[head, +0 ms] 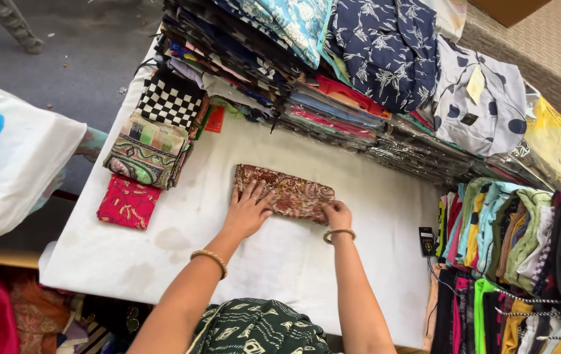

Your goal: The person folds several pieces of patterned fabric and clothing on a white table. They unfold each item, smooth it out, and fold it into a neat rectangle before stacking it with the others. The items include a green patterned cloth, a brown paisley cloth, a beige cloth, a blue checkered cloth, an orange patterned cloth, and a red and green garment.

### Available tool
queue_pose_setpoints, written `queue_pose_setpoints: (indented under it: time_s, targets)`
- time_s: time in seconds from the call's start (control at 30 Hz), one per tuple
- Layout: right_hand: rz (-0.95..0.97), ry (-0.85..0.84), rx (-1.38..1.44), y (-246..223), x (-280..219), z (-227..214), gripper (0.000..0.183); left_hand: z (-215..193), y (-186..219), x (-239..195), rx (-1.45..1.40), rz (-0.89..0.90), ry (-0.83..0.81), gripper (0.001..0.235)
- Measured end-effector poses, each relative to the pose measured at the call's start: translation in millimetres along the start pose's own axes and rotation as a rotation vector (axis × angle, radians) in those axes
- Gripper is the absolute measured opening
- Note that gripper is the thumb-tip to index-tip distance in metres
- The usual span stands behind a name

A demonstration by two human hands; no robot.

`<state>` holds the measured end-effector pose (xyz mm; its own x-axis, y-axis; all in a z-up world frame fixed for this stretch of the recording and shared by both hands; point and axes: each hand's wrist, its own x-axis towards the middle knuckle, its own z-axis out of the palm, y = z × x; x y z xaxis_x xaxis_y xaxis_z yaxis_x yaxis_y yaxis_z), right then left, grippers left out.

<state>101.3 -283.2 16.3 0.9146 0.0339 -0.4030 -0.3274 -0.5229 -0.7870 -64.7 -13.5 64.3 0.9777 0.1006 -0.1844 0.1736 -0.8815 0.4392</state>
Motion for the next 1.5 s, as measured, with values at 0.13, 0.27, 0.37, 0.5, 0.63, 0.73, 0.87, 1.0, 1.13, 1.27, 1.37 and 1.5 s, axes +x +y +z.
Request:
queue_pose_setpoints:
  time_s: [0.13,0.27,0.37,0.5,0.63,0.73,0.87,1.0,1.13,1.27,1.37,1.5]
  targets:
    - [-0.08,0.122,0.063,12,5,-49,0.028,7,12,14,-0.012,0.011,-0.078,0.061]
    - [-0.046,0.222,0.132,-3,-9,-57,0.027,15,20,22,-0.133,0.034,-0.057,0.056]
    - [-0.066,0.22,0.033,-58,-36,-14,0.027,28,7,29,-0.289,-0.013,0.056,0.052]
    - [-0.278,0.133,-0.091,-91,-60,81,0.022,37,-24,31,-0.66,-0.079,0.344,0.047]
    - [-0.477,0.009,-0.207,-105,-81,111,0.022,28,-40,27,-0.955,-0.172,0.411,0.047]
    - [-0.325,-0.08,-0.189,-104,-78,94,0.024,26,-49,20,-1.114,-0.245,0.4,0.049]
    - [-0.197,0.072,0.071,-42,-34,46,0.023,25,-42,18,-1.079,-0.309,0.331,0.052]
    - [0.051,-0.012,0.249,5,-4,41,0.031,36,-20,36,-0.862,-0.38,0.268,0.067]
    - [0.162,-0.061,0.192,-32,-37,63,0.039,54,-14,60,-0.73,-0.458,0.245,0.072]
    - [0.133,-0.249,0.401,-40,-49,62,0.041,62,-28,59,-0.803,-0.528,0.078,0.053]
    - [0.199,-0.338,0.547,-50,-72,59,0.04,48,-34,29,-1.062,-0.526,0.036,0.046]
    - [0.278,-0.419,0.537,-35,-94,72,0.039,61,-49,-8,-1.315,-0.579,-0.006,0.045]
